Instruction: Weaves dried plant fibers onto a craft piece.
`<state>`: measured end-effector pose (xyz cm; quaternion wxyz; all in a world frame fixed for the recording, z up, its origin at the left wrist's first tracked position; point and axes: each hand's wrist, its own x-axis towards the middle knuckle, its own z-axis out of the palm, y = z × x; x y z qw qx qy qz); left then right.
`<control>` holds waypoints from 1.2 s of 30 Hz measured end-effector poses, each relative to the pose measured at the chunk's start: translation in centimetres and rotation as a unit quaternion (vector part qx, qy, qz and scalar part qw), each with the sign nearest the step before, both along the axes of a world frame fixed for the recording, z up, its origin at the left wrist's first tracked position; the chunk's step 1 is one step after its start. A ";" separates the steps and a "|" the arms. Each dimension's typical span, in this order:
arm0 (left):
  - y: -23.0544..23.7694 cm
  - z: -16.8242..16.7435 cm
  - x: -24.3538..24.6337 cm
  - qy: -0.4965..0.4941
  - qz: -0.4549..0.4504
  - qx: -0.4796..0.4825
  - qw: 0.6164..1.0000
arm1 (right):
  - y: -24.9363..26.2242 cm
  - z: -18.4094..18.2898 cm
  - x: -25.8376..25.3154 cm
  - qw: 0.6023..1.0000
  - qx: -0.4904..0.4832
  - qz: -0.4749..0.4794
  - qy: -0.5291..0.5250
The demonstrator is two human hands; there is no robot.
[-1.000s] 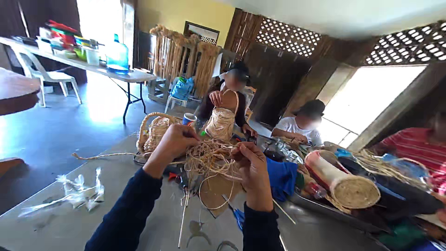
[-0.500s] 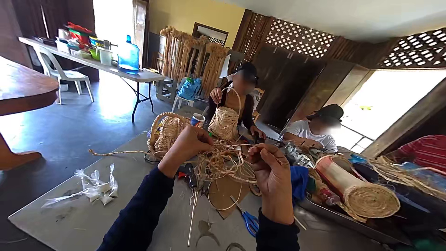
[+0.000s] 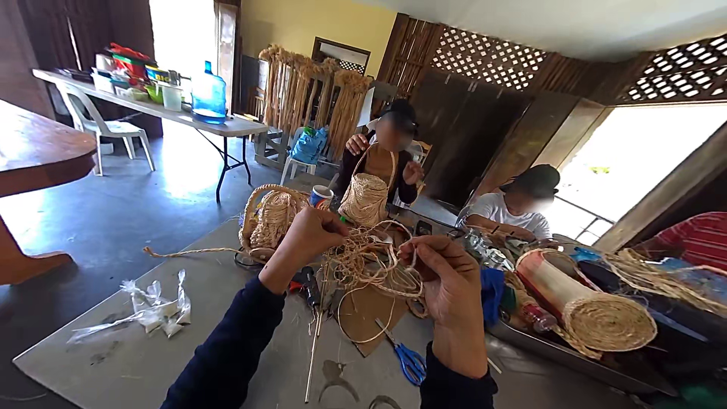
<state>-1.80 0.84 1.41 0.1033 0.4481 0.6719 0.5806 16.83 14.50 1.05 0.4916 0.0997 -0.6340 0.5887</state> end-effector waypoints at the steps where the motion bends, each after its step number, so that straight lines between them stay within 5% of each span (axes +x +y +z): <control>1: 0.0 0.0 0.0 -0.004 0.004 0.007 1.000 | 0.0 -0.1 -0.1 1.000 0.003 0.000 -0.015; 14: 0.4 0.2 0.9 -0.014 0.015 0.009 1.000 | -1.7 -0.1 -2.1 0.992 -0.052 -0.066 -0.095; 23: 0.7 -0.1 1.4 0.018 0.028 -0.004 0.999 | -1.8 0.5 -0.1 0.997 -0.075 0.017 -0.015; 36: 0.7 -0.1 2.1 0.020 0.012 0.021 1.000 | -2.6 0.4 -1.1 0.993 -0.081 0.010 -0.080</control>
